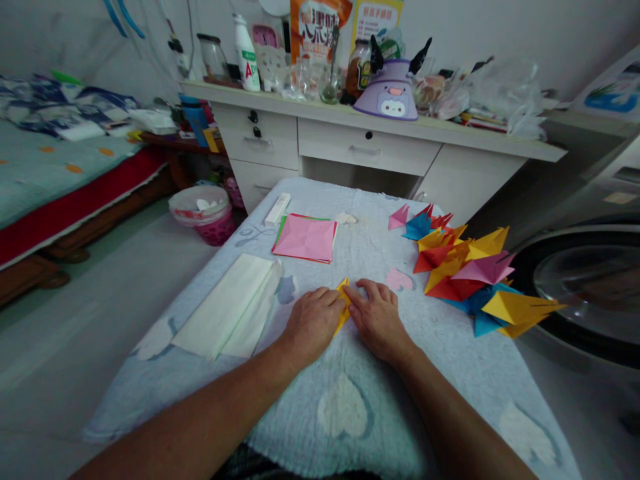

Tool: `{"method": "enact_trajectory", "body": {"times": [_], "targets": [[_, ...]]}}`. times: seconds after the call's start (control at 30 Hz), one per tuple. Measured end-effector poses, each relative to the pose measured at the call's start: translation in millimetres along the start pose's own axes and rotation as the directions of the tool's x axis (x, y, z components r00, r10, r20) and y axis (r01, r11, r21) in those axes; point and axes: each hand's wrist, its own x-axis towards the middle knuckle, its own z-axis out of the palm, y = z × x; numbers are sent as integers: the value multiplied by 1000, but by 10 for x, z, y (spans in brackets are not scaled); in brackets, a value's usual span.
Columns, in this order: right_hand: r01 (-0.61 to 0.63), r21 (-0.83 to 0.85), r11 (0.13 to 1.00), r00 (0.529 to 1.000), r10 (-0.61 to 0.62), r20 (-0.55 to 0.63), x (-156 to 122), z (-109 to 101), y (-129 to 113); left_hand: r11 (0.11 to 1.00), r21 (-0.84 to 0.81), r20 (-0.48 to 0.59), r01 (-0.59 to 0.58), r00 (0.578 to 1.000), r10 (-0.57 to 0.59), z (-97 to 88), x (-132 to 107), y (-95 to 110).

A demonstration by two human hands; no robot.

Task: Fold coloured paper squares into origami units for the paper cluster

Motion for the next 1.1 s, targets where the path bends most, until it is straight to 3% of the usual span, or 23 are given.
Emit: {"method": "enact_trajectory", "body": {"times": [0.7,0.93,1.1], "targets": [[-61,-52,997,998,60,-21,96,30,13,1000,8,17,-11,1000,11,20,8,-24],[57,-9,998,998,-58,-34,48,60,83,998,-58,5,-15,1000,15,51,-4,-51],[57,0,998,998,-57,-3,59,68,97,999,-36,30,-13,999,14,121,-17,-74]]}}
